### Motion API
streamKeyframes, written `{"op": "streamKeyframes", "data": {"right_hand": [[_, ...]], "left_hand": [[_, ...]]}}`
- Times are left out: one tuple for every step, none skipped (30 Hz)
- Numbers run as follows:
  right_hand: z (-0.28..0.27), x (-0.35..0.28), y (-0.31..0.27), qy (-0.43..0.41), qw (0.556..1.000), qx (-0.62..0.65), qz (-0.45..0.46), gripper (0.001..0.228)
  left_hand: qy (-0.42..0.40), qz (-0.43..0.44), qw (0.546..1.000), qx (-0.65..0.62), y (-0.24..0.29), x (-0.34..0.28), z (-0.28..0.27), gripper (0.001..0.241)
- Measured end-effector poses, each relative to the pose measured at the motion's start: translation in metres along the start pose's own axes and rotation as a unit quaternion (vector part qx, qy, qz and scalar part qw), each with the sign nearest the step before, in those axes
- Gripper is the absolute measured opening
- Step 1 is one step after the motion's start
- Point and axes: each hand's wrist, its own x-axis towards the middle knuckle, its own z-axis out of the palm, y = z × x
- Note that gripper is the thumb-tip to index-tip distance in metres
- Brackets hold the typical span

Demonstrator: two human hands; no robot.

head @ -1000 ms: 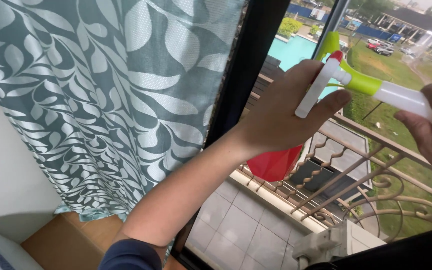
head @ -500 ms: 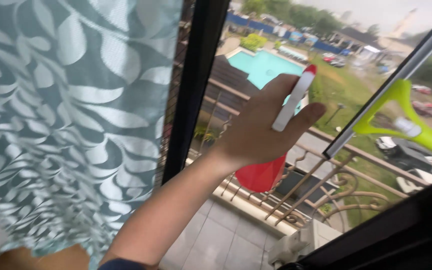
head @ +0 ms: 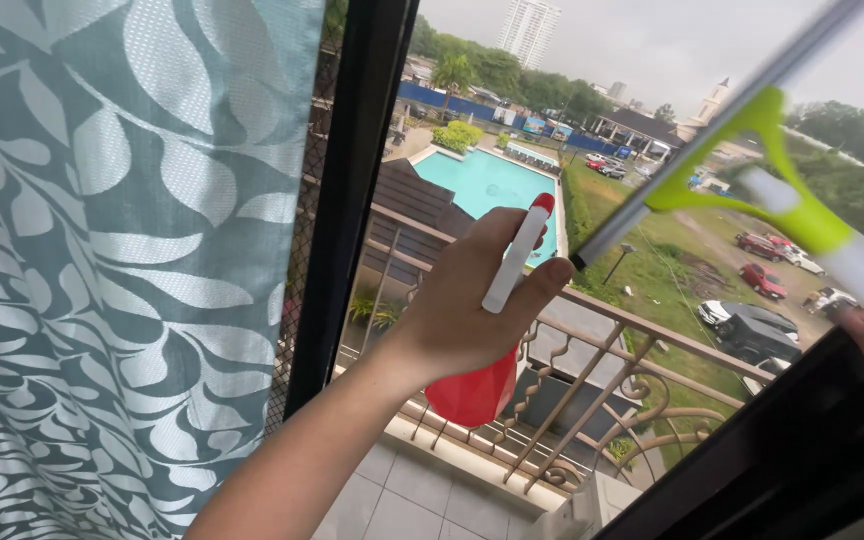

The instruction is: Cleaning a sliding glass door or window using a spray bottle and a squeegee.

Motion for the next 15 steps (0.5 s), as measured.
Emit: {"op": "streamKeyframes", "data": {"right_hand": [[0.044,0.064,-0.097,0.000,1.000,0.008,0.003,0.027],[0.061,0.077,-0.188,0.000,1.000,0.017,0.004,0.027],[0.043,0.054,-0.267,0.000,1.000,0.025,0.005,0.026],[0.046,0.076,-0.314,-0.001,1.000,0.028,0.001,0.026],[0.049,0.098,-0.361,0.010,0.997,-0.012,-0.069,0.034],[0.052,0.120,-0.408,0.022,0.989,-0.052,-0.139,0.042],[0.057,0.139,-0.434,0.022,0.988,-0.050,-0.144,0.042],[0.061,0.156,-0.459,0.033,0.979,-0.102,-0.171,0.043],[0.065,0.173,-0.484,0.043,0.967,-0.154,-0.198,0.045],[0.068,0.183,-0.505,0.044,0.967,-0.152,-0.199,0.045],[0.070,0.194,-0.525,0.062,0.938,-0.254,-0.226,0.045],[0.072,0.203,-0.545,0.079,0.898,-0.354,-0.249,0.045],[0.076,0.209,-0.542,0.080,0.899,-0.353,-0.248,0.045],[0.080,0.216,-0.539,0.106,0.867,-0.379,-0.306,0.039],[0.084,0.223,-0.536,0.137,0.829,-0.405,-0.361,0.034]], "left_hand": [[0.002,0.000,1.000,0.002,0.003,-0.002,-0.001,0.035],[-0.007,-0.026,1.000,-0.011,0.006,-0.004,-0.003,0.036],[-0.015,-0.052,0.998,-0.025,0.009,-0.006,-0.005,0.036],[-0.011,-0.052,0.998,-0.023,0.011,-0.007,-0.005,0.036],[-0.011,-0.069,0.997,-0.032,0.012,-0.009,-0.006,0.037],[-0.012,-0.084,0.996,-0.041,0.013,-0.011,-0.006,0.038],[-0.008,-0.082,0.996,-0.039,0.012,-0.011,-0.008,0.038],[-0.011,-0.080,0.995,-0.061,0.011,-0.012,-0.009,0.040],[-0.014,-0.078,0.993,-0.084,0.010,-0.012,-0.010,0.042],[-0.013,-0.077,0.994,-0.082,0.013,-0.012,-0.012,0.042],[-0.009,-0.078,0.995,-0.066,0.015,-0.012,-0.015,0.042],[-0.007,-0.079,0.996,-0.051,0.018,-0.013,-0.016,0.043],[-0.007,-0.079,0.996,-0.049,0.018,-0.013,-0.017,0.043],[-0.005,-0.081,0.995,-0.053,0.018,-0.014,-0.017,0.044],[-0.003,-0.083,0.995,-0.056,0.018,-0.014,-0.017,0.046]]}}
